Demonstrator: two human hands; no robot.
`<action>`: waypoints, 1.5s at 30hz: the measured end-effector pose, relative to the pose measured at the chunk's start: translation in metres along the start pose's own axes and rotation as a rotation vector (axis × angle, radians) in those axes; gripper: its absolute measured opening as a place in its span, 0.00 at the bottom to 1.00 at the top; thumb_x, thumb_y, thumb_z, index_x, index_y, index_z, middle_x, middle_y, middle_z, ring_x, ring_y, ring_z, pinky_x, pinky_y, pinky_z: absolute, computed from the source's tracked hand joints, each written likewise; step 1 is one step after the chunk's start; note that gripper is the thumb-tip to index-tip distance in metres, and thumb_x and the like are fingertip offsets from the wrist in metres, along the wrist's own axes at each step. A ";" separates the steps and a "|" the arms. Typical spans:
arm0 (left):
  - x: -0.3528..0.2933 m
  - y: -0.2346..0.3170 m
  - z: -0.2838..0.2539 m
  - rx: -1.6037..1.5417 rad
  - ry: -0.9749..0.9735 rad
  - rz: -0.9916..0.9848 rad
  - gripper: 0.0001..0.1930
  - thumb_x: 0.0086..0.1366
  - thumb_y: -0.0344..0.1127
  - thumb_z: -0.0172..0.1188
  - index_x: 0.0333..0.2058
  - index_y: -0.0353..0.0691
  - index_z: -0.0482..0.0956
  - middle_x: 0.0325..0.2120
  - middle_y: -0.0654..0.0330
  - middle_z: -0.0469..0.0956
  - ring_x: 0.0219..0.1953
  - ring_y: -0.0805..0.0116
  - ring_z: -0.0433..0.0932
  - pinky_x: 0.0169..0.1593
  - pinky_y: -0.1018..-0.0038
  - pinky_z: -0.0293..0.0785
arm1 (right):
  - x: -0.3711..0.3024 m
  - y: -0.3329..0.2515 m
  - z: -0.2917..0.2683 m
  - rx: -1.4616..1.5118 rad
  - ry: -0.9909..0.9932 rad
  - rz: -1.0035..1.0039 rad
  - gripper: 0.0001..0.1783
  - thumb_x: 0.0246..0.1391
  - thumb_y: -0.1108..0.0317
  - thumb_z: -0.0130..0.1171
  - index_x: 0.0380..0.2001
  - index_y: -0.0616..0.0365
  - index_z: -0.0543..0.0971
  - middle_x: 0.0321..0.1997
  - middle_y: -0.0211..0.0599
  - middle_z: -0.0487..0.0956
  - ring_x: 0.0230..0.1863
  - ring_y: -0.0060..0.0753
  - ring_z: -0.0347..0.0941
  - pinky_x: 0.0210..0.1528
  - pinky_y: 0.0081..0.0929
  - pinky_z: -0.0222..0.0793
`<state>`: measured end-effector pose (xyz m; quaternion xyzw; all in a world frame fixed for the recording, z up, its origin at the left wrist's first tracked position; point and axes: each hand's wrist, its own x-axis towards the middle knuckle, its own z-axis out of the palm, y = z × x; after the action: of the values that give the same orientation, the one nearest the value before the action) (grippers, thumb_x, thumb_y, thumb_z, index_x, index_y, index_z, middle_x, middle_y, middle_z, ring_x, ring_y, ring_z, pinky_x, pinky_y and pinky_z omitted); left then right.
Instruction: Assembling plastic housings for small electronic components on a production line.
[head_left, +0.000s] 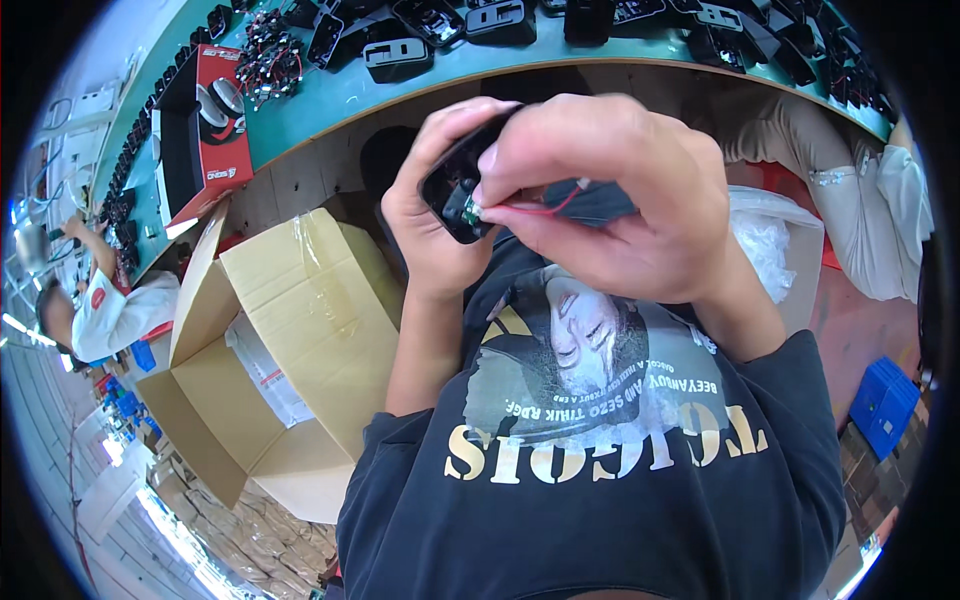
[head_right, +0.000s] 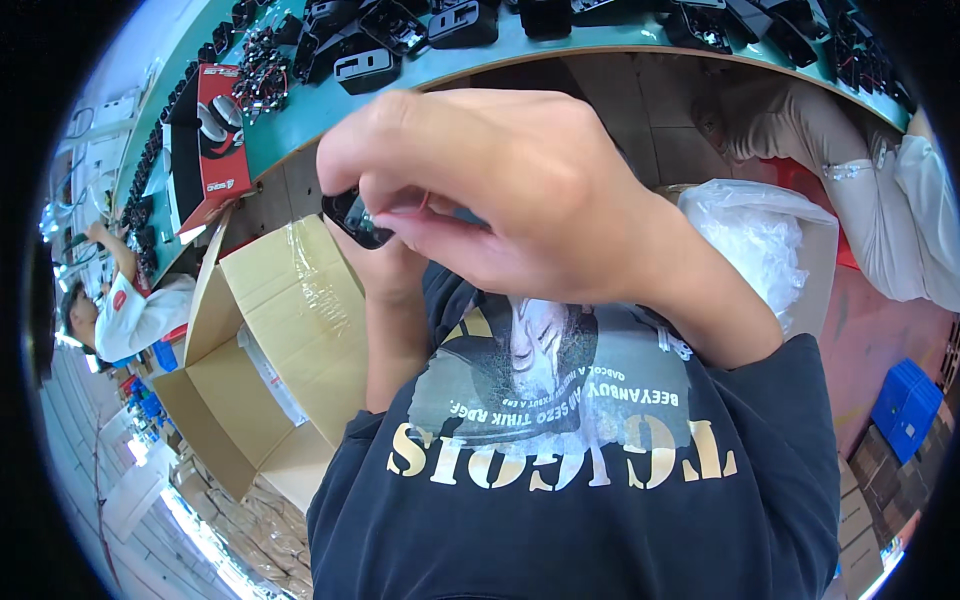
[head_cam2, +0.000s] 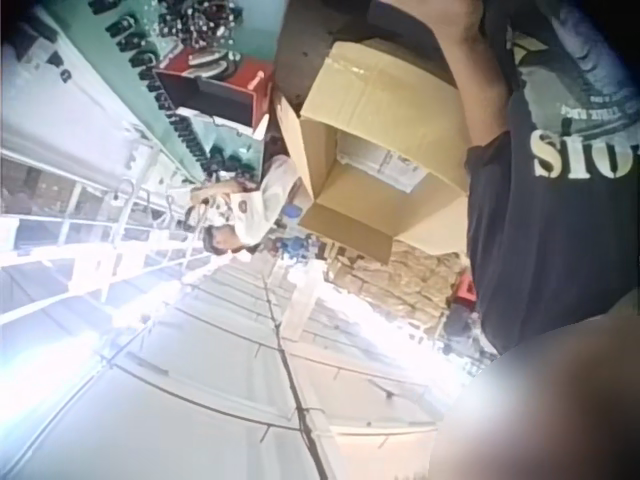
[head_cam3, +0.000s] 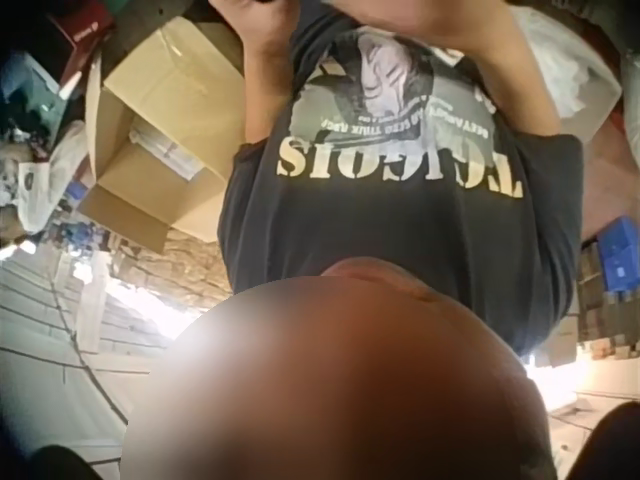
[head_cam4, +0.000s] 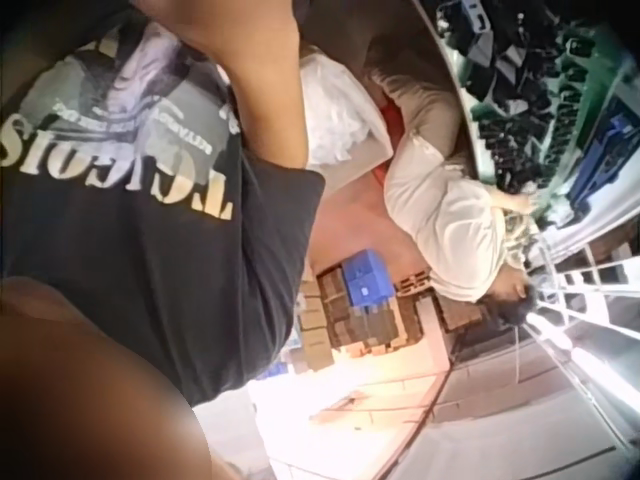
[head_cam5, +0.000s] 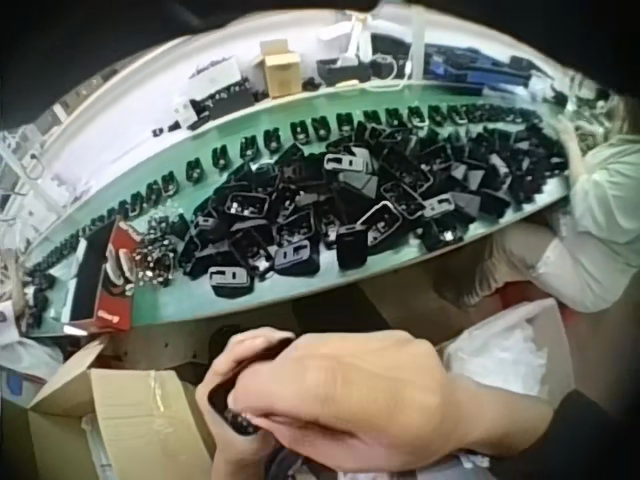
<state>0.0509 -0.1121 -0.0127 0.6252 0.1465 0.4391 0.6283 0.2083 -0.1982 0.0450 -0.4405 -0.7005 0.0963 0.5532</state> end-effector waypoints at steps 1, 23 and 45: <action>0.000 0.002 0.000 -0.032 -0.050 -0.031 0.30 0.49 0.29 0.76 0.52 0.34 0.78 0.51 0.49 0.79 0.51 0.57 0.79 0.57 0.66 0.76 | 0.001 -0.001 -0.001 -0.062 -0.035 -0.091 0.30 0.44 0.87 0.69 0.52 0.63 0.72 0.38 0.37 0.83 0.35 0.27 0.81 0.40 0.20 0.79; -0.018 0.024 0.009 0.395 0.117 0.329 0.30 0.51 0.26 0.70 0.56 0.38 0.76 0.50 0.51 0.79 0.50 0.59 0.79 0.54 0.65 0.79 | -0.016 -0.064 0.008 0.271 0.224 0.343 0.25 0.44 0.88 0.65 0.46 0.62 0.72 0.37 0.35 0.79 0.35 0.25 0.80 0.42 0.19 0.77; -0.022 0.044 0.015 0.503 0.002 0.289 0.29 0.49 0.22 0.73 0.53 0.37 0.81 0.50 0.53 0.78 0.47 0.64 0.79 0.51 0.71 0.77 | -0.012 -0.075 0.007 0.482 0.266 0.680 0.25 0.47 0.86 0.64 0.46 0.56 0.68 0.33 0.33 0.81 0.30 0.19 0.74 0.33 0.11 0.68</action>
<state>0.0335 -0.1459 0.0217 0.7754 0.1611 0.4745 0.3843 0.1643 -0.2489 0.0808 -0.5129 -0.3959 0.3762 0.6623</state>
